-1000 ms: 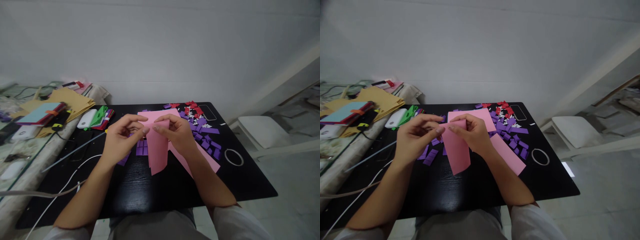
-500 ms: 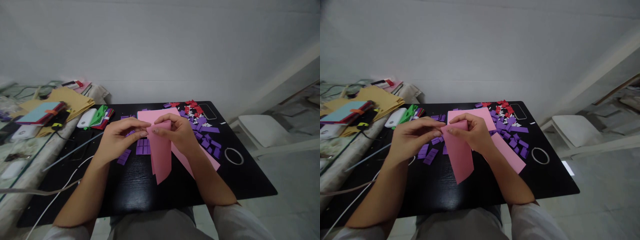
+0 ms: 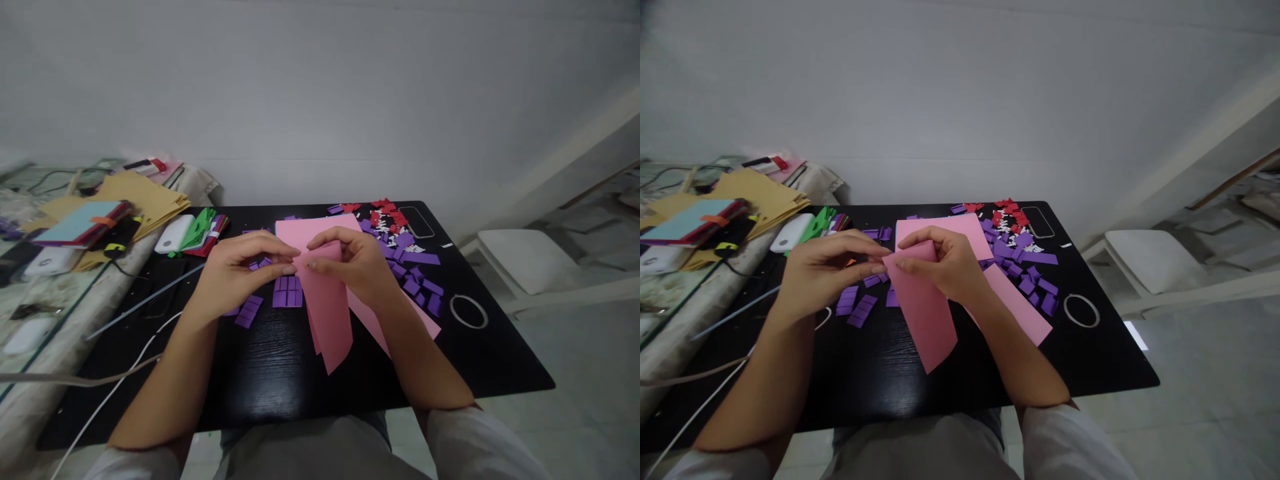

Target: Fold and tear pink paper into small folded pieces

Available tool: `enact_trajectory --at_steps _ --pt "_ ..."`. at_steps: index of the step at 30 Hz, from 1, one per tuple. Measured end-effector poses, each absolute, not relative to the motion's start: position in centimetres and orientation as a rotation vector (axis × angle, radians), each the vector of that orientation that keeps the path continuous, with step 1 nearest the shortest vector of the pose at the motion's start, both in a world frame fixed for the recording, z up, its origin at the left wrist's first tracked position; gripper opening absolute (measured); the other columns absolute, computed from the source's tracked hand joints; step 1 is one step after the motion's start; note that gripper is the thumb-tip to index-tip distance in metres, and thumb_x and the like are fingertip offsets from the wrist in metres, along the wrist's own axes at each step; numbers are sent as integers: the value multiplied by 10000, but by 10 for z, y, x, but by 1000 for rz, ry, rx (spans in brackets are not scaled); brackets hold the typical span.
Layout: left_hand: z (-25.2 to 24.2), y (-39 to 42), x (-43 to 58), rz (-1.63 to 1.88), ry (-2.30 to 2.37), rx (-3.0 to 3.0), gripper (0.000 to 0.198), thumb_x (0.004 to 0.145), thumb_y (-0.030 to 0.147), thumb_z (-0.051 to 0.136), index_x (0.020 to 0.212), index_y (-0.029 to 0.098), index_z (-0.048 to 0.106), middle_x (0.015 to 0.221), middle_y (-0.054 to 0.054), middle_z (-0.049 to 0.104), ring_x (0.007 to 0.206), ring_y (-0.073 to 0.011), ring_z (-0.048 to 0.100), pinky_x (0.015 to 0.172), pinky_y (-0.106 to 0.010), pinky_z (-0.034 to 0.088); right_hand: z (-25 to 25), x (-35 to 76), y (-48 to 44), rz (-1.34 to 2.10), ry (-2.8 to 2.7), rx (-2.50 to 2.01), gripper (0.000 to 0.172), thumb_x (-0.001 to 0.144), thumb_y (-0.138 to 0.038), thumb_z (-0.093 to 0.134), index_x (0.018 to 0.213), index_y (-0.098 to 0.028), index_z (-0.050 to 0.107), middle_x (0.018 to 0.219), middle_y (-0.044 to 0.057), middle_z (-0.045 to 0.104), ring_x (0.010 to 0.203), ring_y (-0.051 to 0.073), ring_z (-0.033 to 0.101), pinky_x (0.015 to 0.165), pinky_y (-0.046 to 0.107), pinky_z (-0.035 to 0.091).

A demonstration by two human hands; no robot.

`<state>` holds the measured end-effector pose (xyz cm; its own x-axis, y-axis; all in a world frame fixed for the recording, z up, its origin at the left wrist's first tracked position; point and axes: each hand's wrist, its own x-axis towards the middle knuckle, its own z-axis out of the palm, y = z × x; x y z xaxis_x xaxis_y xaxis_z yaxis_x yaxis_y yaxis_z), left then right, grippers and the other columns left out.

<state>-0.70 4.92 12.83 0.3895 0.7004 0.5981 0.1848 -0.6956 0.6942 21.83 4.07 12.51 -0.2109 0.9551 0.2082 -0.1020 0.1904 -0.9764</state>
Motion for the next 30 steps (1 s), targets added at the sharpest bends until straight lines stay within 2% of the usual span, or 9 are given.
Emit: enact_trajectory --at_steps 11,30 --pt "130 51 -13 1246 724 2228 183 863 168 842 1023 257 837 917 -23 818 819 -148 741 757 -262 587 124 216 41 1253 -1415 -842 272 671 -321 945 856 -212 779 918 22 760 825 159 689 744 289 583" --pt "136 48 -11 1256 737 2298 118 883 215 831 992 260 831 887 -22 821 786 -149 745 735 -271 596 127 216 39 1262 -1420 -866 334 651 -417 971 832 -214 776 886 22 757 821 168 693 753 303 588"
